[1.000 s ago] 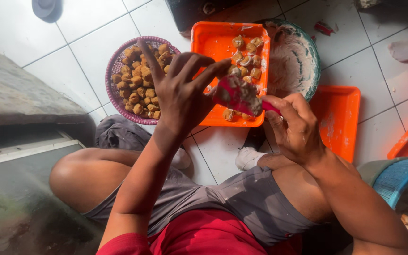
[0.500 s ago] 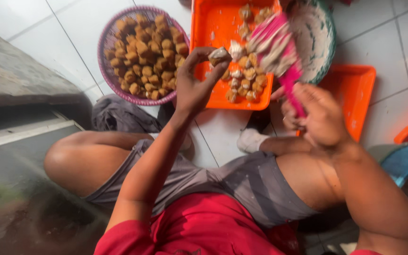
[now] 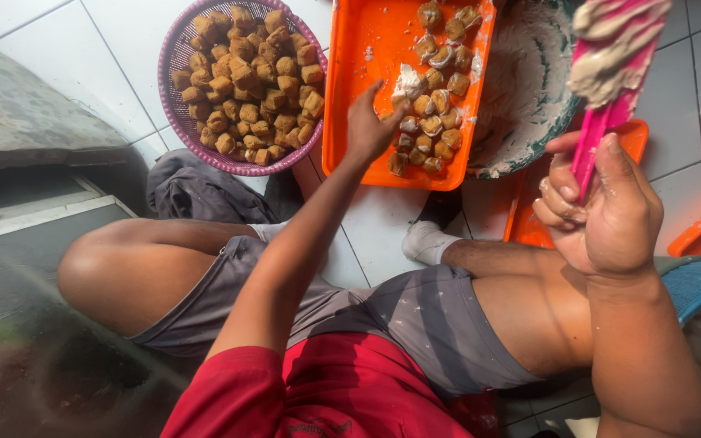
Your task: The person sits on the floor and repeatedly picks small brown food items from a pink basket. Using a pink spatula, they scoop a white paste from a green bowl and apply it to each item before placing it on an orange tray.
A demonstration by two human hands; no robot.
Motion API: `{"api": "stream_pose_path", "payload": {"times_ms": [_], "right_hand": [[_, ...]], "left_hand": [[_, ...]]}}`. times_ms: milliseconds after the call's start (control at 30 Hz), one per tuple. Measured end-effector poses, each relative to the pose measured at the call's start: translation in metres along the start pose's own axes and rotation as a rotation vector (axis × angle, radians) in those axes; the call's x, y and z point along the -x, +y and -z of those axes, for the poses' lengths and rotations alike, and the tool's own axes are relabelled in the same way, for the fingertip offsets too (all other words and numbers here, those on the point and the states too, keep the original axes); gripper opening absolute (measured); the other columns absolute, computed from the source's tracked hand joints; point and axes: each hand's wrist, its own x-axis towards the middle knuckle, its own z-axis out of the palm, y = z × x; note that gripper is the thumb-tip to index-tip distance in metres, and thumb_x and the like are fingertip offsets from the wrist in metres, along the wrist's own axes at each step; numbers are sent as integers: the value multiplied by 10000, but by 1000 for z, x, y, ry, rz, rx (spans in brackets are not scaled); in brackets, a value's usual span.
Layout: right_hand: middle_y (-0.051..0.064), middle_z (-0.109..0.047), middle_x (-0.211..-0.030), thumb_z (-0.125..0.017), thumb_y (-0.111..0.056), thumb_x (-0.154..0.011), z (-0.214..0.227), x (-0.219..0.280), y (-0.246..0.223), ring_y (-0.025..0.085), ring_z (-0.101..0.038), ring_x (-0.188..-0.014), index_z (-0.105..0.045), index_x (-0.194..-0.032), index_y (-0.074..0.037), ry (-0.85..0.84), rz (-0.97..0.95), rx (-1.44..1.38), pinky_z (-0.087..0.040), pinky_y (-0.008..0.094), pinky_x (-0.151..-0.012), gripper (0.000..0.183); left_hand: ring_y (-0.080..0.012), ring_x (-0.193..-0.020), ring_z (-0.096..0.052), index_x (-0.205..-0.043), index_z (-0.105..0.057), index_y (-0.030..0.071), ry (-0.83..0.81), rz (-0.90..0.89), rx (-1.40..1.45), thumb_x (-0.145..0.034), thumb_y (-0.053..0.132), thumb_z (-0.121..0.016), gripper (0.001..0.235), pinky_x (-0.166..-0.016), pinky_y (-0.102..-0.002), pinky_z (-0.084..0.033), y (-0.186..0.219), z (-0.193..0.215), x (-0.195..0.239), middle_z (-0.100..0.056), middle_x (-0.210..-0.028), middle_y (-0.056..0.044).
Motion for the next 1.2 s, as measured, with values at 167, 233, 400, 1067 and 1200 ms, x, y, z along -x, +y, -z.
{"api": "stream_pose_path", "payload": {"times_ms": [167, 233, 400, 1067, 1200], "right_hand": [[25, -464, -804, -459, -305, -1184, 35, -19, 4, 83, -333, -568, -548, -1355, -73, 58, 73, 116, -284, 255, -543, 302], [29, -517, -845, -468, -260, -1201, 62, -49, 9, 90, -384, -590, -526, -1374, -73, 125, 78, 241, -329, 271, -558, 261], [221, -710, -959, -545, -124, -1037, 150, -147, 39, 351, -692, -825, -628, -1303, -52, 98, 141, 1647, -552, 488, -746, 287], [144, -756, -1069, -591, -211, -914, 238, -197, 174, 339, -694, -985, -750, -1170, -212, -236, -320, 1846, -552, 466, -851, 301], [179, -778, -945, -616, -153, -938, 266, -185, 161, 253, -704, -797, -741, -1194, -106, 144, -270, 1329, -545, 397, -754, 288]], "left_hand": [[-310, -1368, -514, -1453, -562, 159, 83, -107, -227, -899, 240, -771, 597, -1167, -472, -399, -28, 81, -10, -594, -1416, -110], [-312, -1396, -497, -1449, -567, 155, 207, -113, -334, -925, 206, -765, 562, -1182, -447, -425, -54, 125, -6, -577, -1453, -102], [-404, -1347, -443, -1485, -498, 40, 232, -180, -593, -847, 170, -809, 721, -1097, -508, -381, -107, 174, 21, -474, -1465, -190], [-398, -1203, -492, -1222, -591, 123, 183, -118, -738, -800, 332, -803, 516, -894, -514, -438, -119, 187, 22, -519, -1336, -212], [-349, -1181, -525, -1183, -608, 127, 172, -162, -770, -826, 296, -764, 424, -902, -496, -453, -120, 188, 18, -568, -1226, -133]]}}
